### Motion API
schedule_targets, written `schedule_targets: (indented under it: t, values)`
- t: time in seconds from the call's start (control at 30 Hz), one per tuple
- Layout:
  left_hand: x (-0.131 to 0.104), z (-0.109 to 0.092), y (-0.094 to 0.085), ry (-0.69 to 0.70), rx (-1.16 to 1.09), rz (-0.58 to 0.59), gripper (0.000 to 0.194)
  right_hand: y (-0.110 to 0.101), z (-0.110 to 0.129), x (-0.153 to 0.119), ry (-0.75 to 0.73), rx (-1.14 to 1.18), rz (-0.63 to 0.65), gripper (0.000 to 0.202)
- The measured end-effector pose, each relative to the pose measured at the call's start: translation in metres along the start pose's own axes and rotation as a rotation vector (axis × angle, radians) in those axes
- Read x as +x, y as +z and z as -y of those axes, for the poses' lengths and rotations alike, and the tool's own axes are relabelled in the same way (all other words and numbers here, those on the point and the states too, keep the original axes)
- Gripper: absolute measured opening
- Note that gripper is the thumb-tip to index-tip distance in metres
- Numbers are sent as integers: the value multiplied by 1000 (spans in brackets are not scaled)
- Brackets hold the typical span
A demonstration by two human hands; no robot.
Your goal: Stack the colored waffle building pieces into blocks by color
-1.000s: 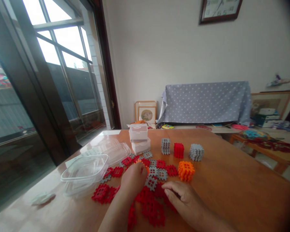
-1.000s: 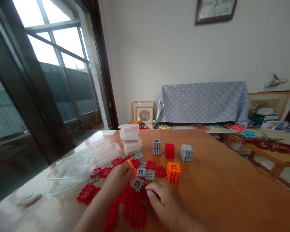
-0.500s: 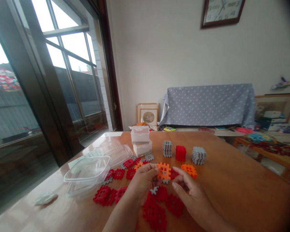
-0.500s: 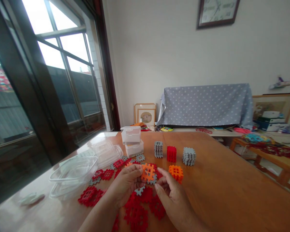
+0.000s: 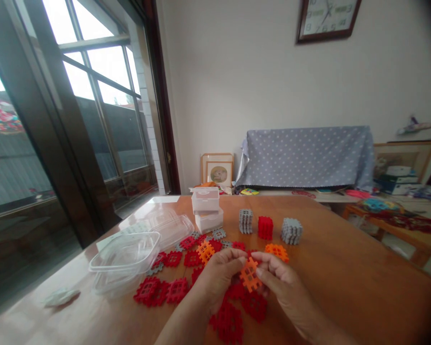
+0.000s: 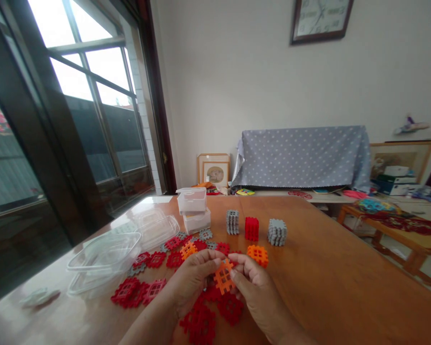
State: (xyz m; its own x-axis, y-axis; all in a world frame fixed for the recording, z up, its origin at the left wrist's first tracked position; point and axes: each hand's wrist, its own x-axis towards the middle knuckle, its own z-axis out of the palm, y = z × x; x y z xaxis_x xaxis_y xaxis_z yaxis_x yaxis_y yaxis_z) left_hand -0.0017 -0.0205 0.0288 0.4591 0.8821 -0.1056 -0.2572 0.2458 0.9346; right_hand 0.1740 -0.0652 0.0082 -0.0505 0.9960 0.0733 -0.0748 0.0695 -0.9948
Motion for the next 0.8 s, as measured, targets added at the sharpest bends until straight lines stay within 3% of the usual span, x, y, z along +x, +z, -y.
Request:
schedule_targets:
  t: [0.2,0.4,0.53,0.8]
  values:
    - [5,6,1,16,-25,-49,30,-4,4,3,-34,18,-51,51]
    - [2,0,1,4,-26,-53,27,-18,8,2,-46,-67,125,76]
    - [1,-2,3,-16,-52,-22,26,-22,4,3,-79,-125,175,73]
    - [0,0,4,-24,-84,11,26,-27,7,6,-205,-443,36,64]
